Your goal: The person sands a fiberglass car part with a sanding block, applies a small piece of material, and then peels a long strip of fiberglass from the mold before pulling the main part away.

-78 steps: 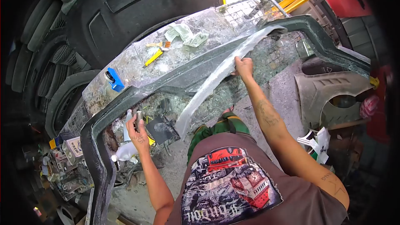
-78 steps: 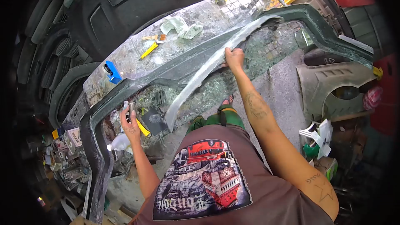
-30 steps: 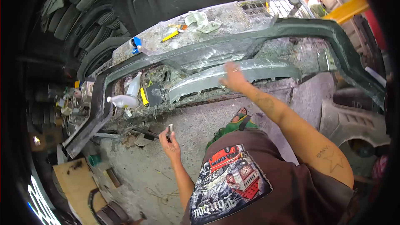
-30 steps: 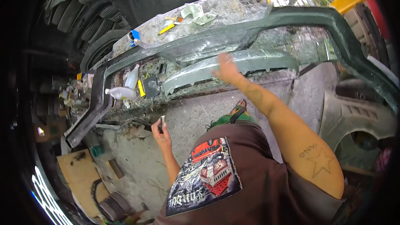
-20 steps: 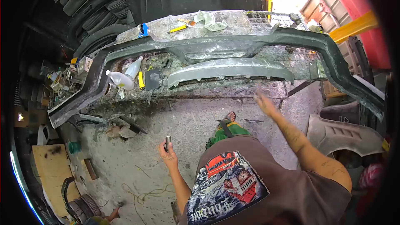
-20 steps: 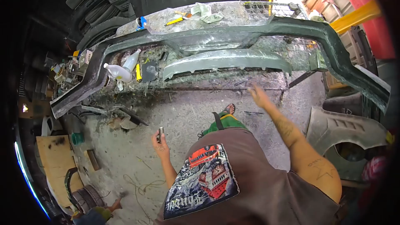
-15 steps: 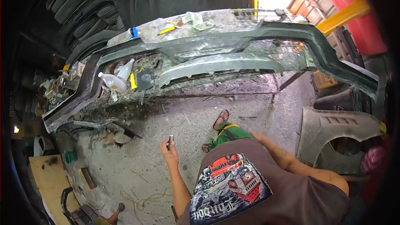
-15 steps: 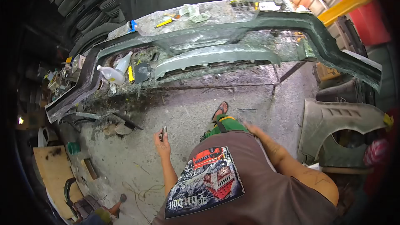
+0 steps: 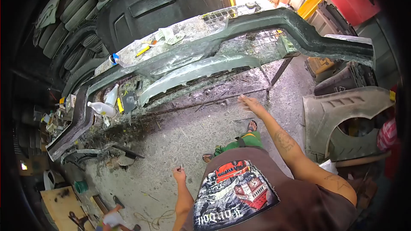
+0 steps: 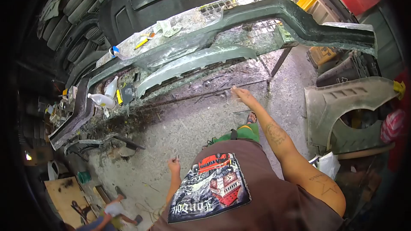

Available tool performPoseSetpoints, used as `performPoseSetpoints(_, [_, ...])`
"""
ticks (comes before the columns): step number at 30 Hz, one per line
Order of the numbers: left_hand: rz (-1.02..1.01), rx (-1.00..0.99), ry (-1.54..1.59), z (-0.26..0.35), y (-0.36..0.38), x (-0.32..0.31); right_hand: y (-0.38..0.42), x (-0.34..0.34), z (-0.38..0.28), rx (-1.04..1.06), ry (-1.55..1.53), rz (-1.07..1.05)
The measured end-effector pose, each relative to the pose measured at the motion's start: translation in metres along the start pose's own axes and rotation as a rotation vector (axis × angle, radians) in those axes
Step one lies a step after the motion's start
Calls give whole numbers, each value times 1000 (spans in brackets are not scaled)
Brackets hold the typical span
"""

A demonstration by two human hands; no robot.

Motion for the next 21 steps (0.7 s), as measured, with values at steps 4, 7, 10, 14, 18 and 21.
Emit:
performPoseSetpoints(4, [54,7,-47,26,58,-29,-9,46,32,178,533,-119])
performPoseSetpoints(7, [64,101,-130,18,97,-60,12,98,101,156,723,-300])
performPoseSetpoints(10, [97,103,-147,44,135,-88,32,177,182,109,1093,-349])
performPoseSetpoints(14, [197,79,-27,76,185,-123,102,238,282,-21,1283,-1024])
performPoseSetpoints(18, [221,77,-136,125,228,-144,145,243,304,-462,563,-1197])
performPoseSetpoints(21, [198,66,-163,136,231,-146,131,233,284,-446,579,-1223])
Point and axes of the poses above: each hand's wrist, its own y-axis away from the middle knuckle, its own x-axis out of the back of the hand, z = x × y, the point moved 10 cm from there along -y, towards the middle knuckle, and after that the axes turned 8 degrees about y, right-handed, at the moved point
